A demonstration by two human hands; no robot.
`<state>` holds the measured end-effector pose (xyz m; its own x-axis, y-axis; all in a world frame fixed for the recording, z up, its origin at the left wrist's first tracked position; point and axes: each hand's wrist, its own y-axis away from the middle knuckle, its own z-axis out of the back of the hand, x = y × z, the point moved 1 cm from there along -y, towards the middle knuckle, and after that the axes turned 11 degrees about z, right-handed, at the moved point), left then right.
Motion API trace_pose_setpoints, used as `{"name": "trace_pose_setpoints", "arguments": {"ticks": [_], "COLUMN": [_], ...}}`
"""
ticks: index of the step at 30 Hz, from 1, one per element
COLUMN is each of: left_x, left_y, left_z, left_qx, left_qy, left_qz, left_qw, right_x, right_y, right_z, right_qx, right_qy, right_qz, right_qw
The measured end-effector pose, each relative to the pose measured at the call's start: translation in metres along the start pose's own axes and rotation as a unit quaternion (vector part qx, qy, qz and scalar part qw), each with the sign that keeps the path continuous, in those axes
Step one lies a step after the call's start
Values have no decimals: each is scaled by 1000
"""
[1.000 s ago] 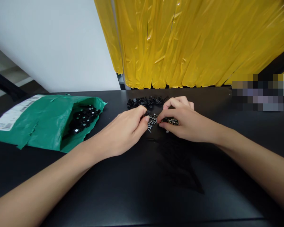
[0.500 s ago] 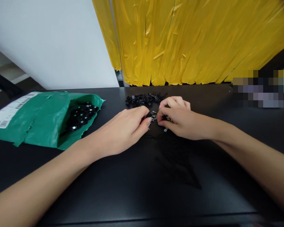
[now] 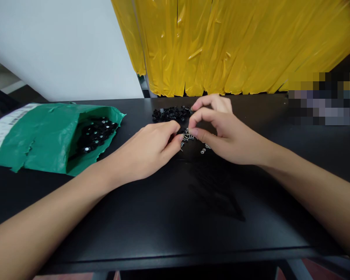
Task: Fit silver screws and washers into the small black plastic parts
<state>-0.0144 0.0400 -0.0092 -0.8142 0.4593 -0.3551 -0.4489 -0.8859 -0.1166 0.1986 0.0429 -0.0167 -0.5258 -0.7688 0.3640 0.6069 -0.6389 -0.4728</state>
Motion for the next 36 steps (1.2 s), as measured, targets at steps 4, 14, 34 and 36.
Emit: {"name": "trace_pose_setpoints", "arguments": {"ticks": [4,14,34,36], "left_x": [-8,-10,-11,-10], "left_y": [1,2,2,2], "left_z": [2,5,5,5], "left_qx": [-6,-11,-35,-44], "left_qy": [67,112,68,52], "left_qz": [5,16,-38,-50], "left_qw": [998,994,996,996], "right_x": [14,8,3,2], "right_y": [-2,-3,-1,-1], "right_z": [-2,-6,-7,-8], "right_qx": [-81,-113,-117,-123], "right_qy": [-14,-83,-96,-121], "right_qz": [35,95,109,110], "right_qw": [996,985,982,979]}}
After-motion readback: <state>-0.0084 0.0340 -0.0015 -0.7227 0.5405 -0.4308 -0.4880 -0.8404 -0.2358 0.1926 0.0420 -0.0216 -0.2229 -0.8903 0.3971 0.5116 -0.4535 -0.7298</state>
